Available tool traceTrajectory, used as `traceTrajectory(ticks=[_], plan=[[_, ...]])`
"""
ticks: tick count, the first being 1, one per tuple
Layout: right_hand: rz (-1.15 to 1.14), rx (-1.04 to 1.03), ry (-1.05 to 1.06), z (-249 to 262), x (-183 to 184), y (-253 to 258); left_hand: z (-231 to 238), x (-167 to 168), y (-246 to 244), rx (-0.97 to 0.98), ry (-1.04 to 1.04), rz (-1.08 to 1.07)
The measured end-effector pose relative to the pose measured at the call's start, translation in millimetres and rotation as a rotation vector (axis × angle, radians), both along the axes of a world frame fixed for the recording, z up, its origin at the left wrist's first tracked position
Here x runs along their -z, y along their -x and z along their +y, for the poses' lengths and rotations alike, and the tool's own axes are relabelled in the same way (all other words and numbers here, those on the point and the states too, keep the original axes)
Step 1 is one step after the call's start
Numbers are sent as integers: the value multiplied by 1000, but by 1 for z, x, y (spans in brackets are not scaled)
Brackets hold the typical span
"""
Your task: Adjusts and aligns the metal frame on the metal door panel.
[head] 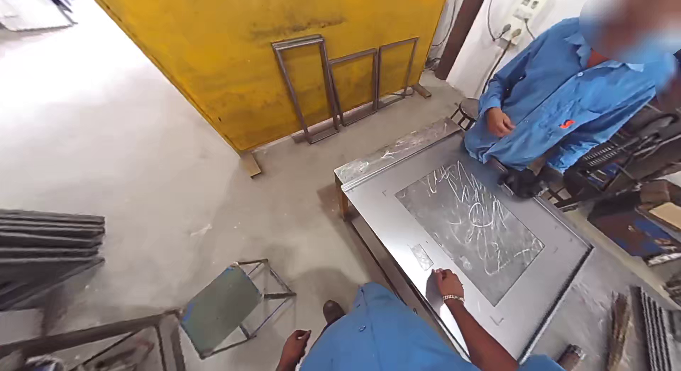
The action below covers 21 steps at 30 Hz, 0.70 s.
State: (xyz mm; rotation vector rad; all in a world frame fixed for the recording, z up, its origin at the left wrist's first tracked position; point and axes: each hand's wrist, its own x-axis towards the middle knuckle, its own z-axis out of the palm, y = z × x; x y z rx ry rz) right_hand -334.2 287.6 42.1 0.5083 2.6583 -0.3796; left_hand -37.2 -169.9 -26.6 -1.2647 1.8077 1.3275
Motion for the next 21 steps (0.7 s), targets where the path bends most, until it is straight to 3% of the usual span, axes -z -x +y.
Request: traceTrajectory(ticks=[4,8,12,15,18,19,21], plan=[[119,53,10,-20,-5,-31,-40,-9,37,-25,-120,-75],[187,1,30,-35,5,-52,-70,-47,144,-34,-233,37],[227,4,11,-38,15,-74,-90,-141,332,-141,-371,472],[261,29,-46,-49,12,-53,-102,-264,480,-239,-537,1013],[242,138,-74,-48,10,-28,-83,-388,546,-42,-536,1376],[222,198,-70,-49,10,-22,-70,-411,551,60,-519,1413],[188,332,-66,-48,9,-12,-46,-418,554,307,-461,1394]])
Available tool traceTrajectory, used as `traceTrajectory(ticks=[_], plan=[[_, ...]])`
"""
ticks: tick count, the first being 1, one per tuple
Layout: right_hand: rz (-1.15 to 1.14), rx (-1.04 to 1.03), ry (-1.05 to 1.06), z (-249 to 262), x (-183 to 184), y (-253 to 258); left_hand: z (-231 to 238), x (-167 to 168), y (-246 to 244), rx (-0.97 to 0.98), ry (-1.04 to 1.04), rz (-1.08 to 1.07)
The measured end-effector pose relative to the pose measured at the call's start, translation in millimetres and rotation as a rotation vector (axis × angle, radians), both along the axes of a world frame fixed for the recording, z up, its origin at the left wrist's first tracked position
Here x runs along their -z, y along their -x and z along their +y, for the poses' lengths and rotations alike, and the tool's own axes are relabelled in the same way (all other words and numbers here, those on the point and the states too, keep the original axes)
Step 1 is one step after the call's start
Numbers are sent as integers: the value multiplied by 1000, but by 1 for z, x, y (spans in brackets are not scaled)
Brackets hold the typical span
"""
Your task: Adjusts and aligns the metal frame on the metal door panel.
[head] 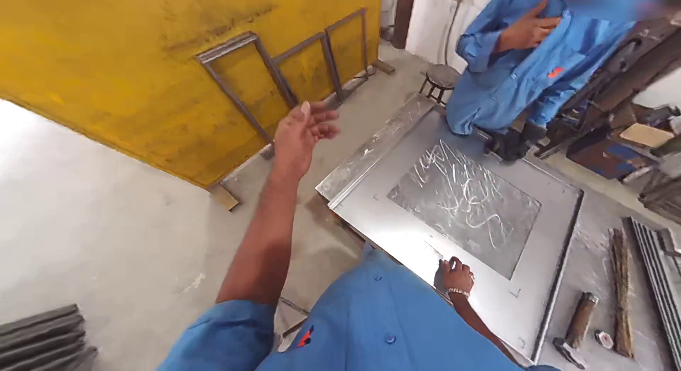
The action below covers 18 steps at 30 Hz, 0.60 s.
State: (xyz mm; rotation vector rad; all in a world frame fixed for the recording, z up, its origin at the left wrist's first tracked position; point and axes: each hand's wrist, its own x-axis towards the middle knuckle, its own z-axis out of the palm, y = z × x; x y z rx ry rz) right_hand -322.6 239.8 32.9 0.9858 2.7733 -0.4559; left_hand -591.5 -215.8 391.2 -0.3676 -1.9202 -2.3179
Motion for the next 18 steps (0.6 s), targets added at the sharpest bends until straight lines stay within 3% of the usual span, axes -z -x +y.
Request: traceTrajectory(ticks=[2,5,9,13,18], plan=[[17,125,27,0,-2,15,25,31,2,88,223,-62],[76,205,29,0,3,21,46,138,-6,88,338,-313],[104,158,31,-4,7,0,43,269,-47,-261,233,-889],[166,158,-23,-14,5,-20,21,333,-73,-474,201,-1216],[156,384,-147,-34,-3,-54,5,359,-71,-173,194,-1252]])
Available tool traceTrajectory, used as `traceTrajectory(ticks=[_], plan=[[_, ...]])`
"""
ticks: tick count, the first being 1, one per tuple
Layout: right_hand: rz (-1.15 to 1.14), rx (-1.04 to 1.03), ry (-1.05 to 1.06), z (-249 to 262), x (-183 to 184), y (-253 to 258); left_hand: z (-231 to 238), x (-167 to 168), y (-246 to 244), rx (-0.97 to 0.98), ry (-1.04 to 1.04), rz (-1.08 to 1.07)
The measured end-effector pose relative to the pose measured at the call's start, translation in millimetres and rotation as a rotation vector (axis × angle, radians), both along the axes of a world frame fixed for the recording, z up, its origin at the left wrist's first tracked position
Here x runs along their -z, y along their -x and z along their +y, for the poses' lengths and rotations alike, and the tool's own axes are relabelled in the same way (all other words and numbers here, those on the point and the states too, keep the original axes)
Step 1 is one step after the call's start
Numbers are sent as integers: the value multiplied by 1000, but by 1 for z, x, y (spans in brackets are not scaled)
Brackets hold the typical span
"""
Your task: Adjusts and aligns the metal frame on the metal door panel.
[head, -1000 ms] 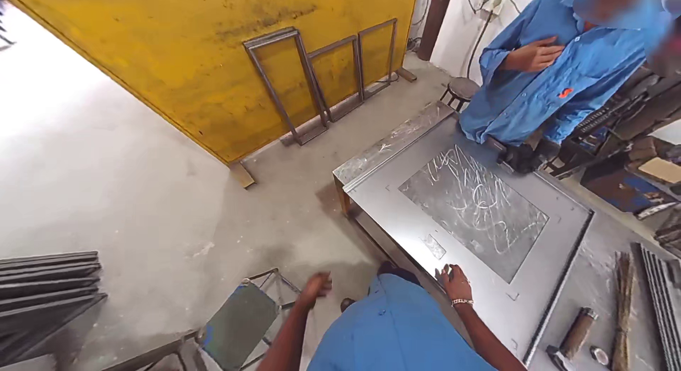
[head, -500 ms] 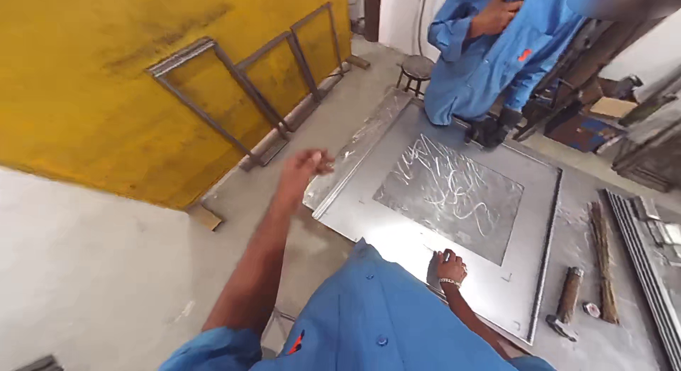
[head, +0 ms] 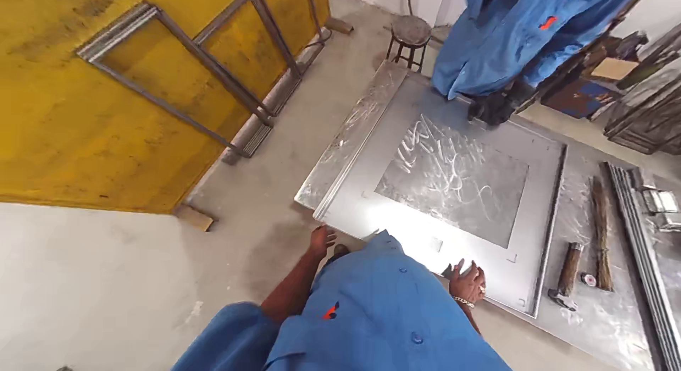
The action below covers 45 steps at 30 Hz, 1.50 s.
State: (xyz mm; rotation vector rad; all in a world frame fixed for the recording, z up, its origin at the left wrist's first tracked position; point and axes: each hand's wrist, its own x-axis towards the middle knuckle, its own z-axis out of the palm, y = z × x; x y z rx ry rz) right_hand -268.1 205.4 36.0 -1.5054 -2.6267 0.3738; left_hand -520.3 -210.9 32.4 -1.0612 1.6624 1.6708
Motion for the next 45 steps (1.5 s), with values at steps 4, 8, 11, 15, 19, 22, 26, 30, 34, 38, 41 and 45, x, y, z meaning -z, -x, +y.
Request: traceTrajectory(ticks=[4,8,11,15,19,22,26,30,34,38,41,45], plan=[[-12,209,25,-23,1,-30,-3,2,11,62,-74,51],[-89,348,180,-48,-2,-62,-11,2,12,147,-68,42],[-71,357,603,-75,-22,-70,-17,6,12,171,-48,67],[-219,468,1070,-123,-100,-38,-18,11,11,127,29,164],[-124,243,905,-126,-20,-106,-17,12,10,132,84,274],[-168,299,955,-124,-17,-112,-10,1,8,134,59,241],[-204,299,982,-100,-12,-112,-2,-6,10,99,45,215],[-192,259,981,-65,-4,-109,5,-8,8,50,116,240],[-111,270,972,-23,-1,-106,19,-8,-4,41,197,274],[-14,347,864,19,0,-108,23,0,-11,79,267,289],[129,526,781,49,-2,-112,26,-4,-13,133,295,260],[318,754,762,83,-3,-116,35,-12,-16,149,366,180]])
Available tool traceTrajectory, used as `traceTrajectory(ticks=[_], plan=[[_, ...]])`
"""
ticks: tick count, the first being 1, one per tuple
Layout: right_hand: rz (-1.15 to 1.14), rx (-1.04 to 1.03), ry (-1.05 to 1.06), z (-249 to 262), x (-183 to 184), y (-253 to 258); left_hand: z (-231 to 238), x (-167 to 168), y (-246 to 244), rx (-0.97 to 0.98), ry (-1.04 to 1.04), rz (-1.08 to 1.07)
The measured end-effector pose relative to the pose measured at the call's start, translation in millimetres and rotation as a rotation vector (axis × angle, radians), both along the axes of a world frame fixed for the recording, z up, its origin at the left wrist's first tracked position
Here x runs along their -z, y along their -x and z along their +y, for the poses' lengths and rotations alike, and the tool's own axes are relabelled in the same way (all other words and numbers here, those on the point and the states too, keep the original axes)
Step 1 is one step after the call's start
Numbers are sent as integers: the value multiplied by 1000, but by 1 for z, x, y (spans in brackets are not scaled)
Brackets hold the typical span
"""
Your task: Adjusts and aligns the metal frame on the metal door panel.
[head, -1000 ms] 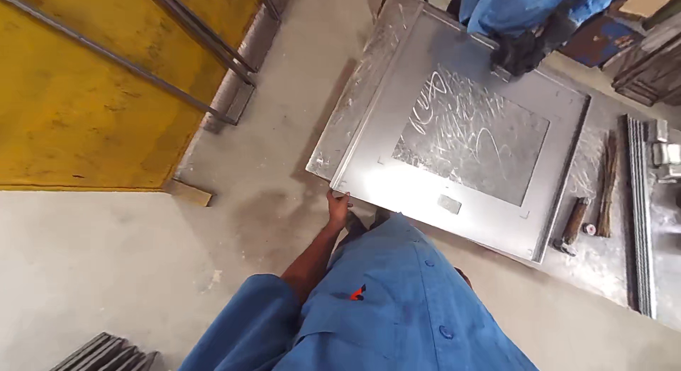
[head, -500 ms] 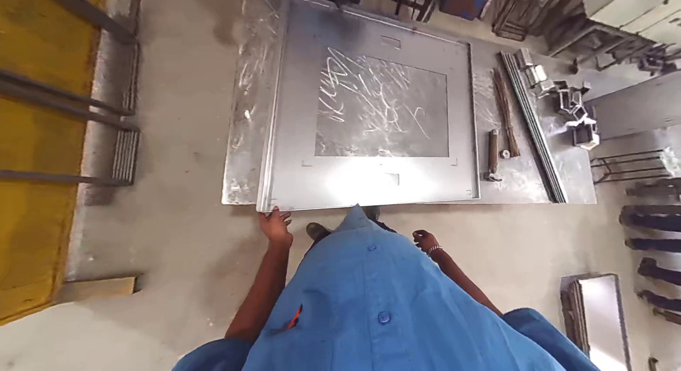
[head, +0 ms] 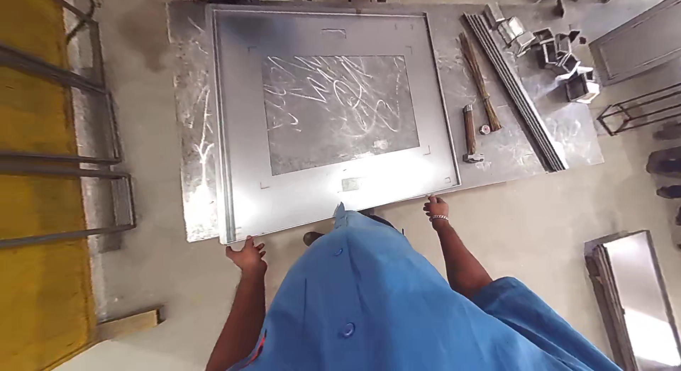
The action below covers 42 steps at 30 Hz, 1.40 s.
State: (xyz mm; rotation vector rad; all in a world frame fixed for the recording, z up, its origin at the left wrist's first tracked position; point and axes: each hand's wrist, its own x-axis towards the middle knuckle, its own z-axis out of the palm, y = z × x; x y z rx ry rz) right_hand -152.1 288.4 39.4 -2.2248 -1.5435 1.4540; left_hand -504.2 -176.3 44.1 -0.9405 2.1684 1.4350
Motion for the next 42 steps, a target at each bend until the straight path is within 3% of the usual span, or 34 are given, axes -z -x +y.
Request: traceTrajectory(ticks=[5,12,25,42], plan=[[46,179,5,39,4,-3,35,-9,-15,-75,-95,-154],[-185,8,24,83,14,-14,85,6,-34,0,-126,-205],[-274,-105,69,96,16,-15,71,10,-35,181,-6,-250],[-234,-145,6,92,26,-21,75,10,-39,175,35,-269]])
